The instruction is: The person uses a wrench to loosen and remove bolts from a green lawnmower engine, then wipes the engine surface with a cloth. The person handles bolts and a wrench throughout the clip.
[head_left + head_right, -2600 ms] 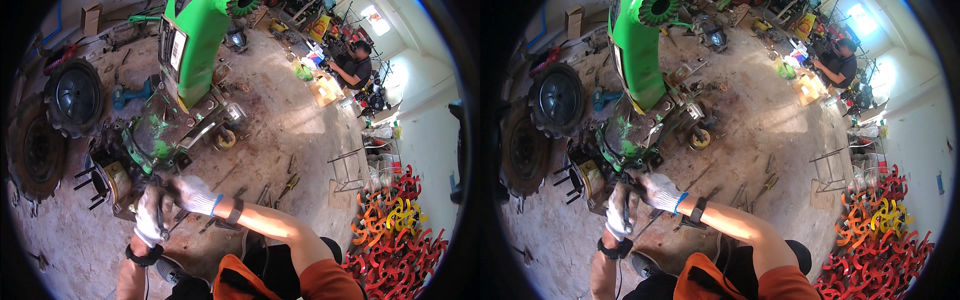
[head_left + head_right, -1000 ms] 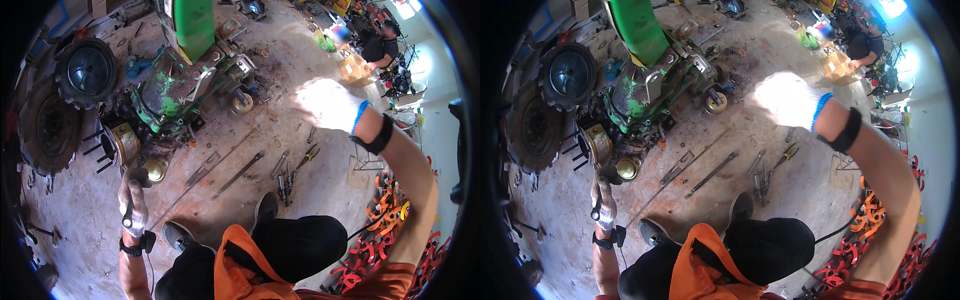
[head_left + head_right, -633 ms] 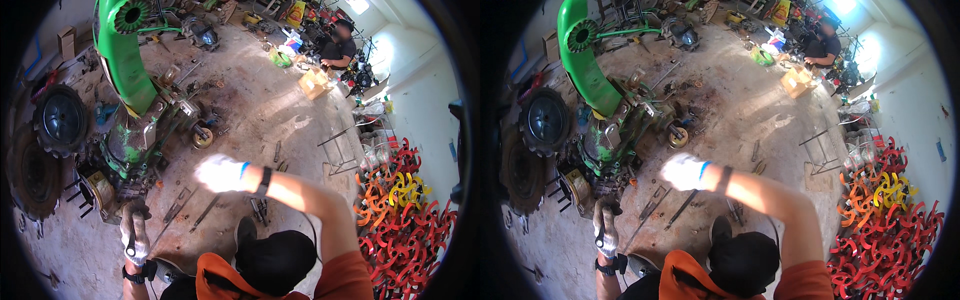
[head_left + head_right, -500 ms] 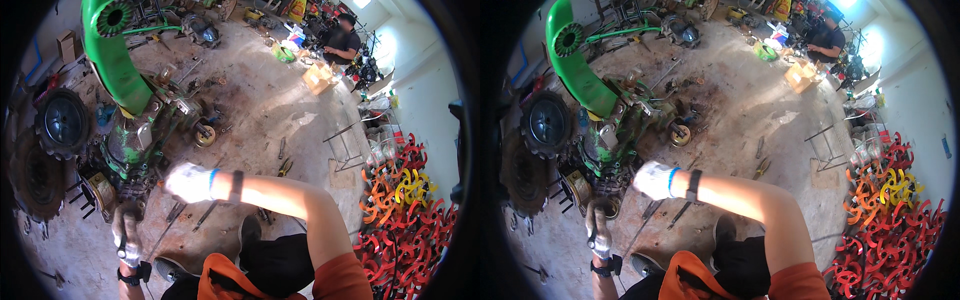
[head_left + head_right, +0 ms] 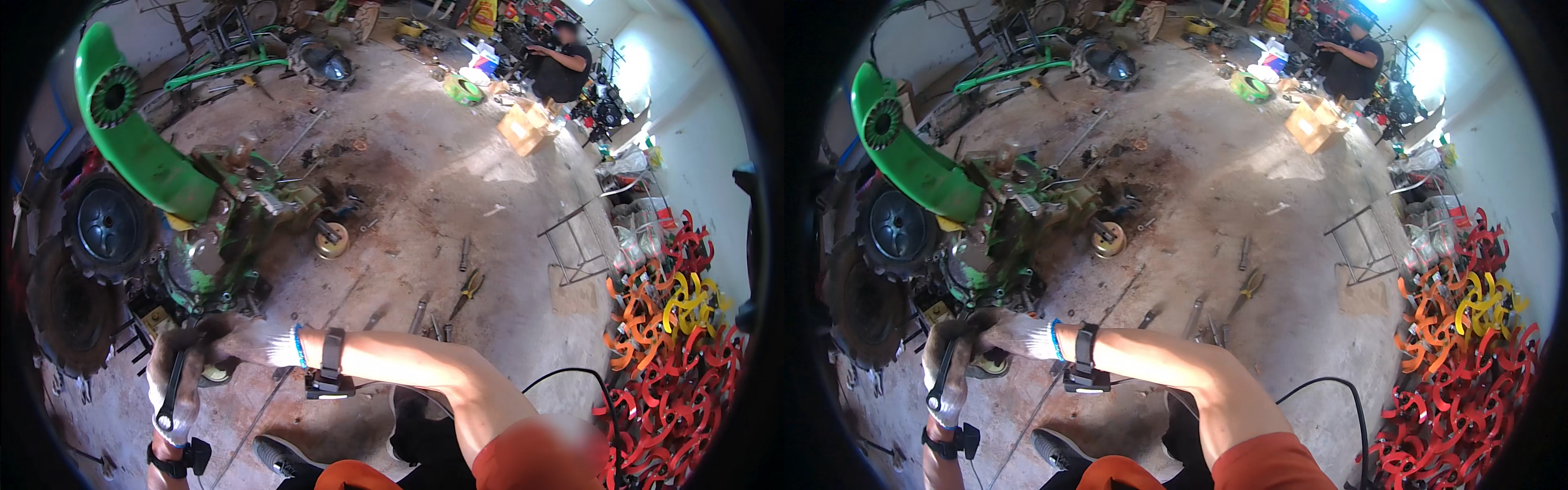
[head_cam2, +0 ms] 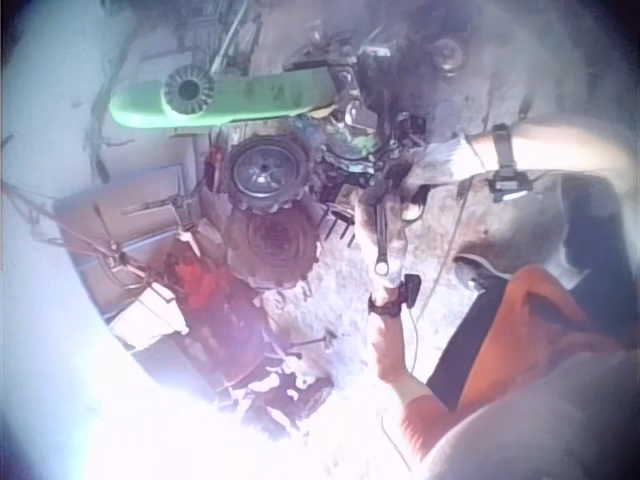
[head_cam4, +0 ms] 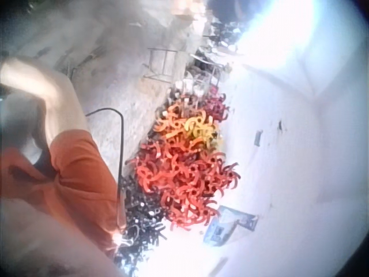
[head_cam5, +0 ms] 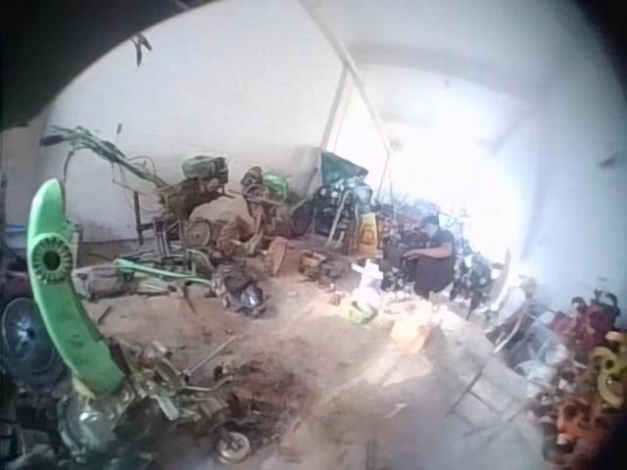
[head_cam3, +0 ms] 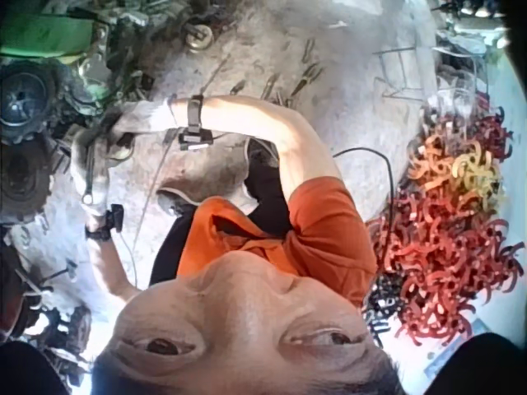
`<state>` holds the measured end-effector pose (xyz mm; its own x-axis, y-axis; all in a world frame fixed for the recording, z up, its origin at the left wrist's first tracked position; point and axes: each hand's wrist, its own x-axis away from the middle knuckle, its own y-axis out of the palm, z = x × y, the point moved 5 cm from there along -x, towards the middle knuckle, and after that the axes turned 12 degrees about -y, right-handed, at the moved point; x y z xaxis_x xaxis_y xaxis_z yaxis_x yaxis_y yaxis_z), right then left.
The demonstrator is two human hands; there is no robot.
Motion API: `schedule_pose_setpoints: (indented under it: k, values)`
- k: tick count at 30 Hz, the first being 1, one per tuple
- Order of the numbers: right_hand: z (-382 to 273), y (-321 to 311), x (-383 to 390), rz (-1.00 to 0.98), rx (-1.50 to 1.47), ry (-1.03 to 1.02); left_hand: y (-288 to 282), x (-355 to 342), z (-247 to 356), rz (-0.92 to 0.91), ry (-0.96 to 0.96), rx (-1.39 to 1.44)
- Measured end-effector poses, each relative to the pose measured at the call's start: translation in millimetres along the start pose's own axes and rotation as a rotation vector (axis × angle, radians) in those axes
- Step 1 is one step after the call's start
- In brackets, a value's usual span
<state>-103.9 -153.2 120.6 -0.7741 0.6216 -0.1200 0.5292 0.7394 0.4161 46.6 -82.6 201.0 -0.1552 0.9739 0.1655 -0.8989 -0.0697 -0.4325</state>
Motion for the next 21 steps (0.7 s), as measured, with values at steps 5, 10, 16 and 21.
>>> schedule_pose_setpoints:
  k: [5,10,16,21]
  values:
    - [3,10,3,0.141,-0.498,0.251,6,29,-13,0.042,0.019,0.115]
    - [-1,6,5,0.191,-0.267,0.230,0,52,-26,-0.103,-0.084,0.202]
    - [13,0,3,0.264,-0.087,0.189,-23,74,-16,-0.324,-0.400,0.187]
    - [30,1,2,0.283,-0.093,0.127,-25,50,-2,-0.133,-0.148,-0.562]
